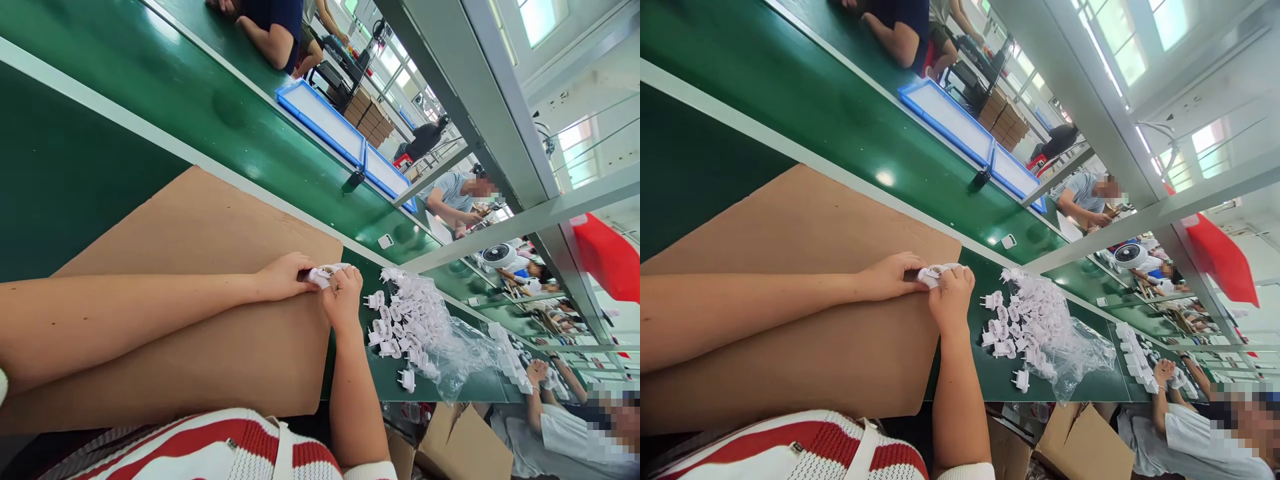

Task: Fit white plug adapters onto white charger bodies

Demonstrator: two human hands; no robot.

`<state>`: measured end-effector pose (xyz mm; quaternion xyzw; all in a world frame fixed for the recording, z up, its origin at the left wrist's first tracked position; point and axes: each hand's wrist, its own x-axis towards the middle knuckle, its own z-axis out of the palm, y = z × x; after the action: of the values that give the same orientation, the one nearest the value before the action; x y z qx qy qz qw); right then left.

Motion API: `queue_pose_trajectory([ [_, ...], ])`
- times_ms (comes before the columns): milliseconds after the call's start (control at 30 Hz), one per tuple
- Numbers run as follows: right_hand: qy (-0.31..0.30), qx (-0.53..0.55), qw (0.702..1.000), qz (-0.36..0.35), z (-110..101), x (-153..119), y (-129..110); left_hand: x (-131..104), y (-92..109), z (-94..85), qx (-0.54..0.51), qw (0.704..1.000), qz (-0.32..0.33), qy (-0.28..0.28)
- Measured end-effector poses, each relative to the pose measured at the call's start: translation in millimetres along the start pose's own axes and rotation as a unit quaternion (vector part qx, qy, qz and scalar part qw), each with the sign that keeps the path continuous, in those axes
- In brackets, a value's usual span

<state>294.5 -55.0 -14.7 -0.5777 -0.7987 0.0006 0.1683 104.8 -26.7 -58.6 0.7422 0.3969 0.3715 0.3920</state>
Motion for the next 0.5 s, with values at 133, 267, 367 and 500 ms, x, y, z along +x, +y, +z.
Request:
queue_pose_trajectory([
  [133,-0.026,-0.004,1.0,0.007,-9,8,-4,0,3,-1.5,0.013,1.0,-0.008,-0.006],
  [267,-0.047,0.028,0.998,0.014,-15,15,-6,0,7,-2.5,0.019,1.0,-0.015,-0.011],
  [367,-0.029,0.072,0.996,0.044,-11,13,-6,1,8,-2.0,0.019,1.0,-0.018,-0.004],
  [500,0.033,0.113,0.991,0.065,6,2,-6,0,5,-0.6,0.021,1.0,-0.013,-0.002],
])
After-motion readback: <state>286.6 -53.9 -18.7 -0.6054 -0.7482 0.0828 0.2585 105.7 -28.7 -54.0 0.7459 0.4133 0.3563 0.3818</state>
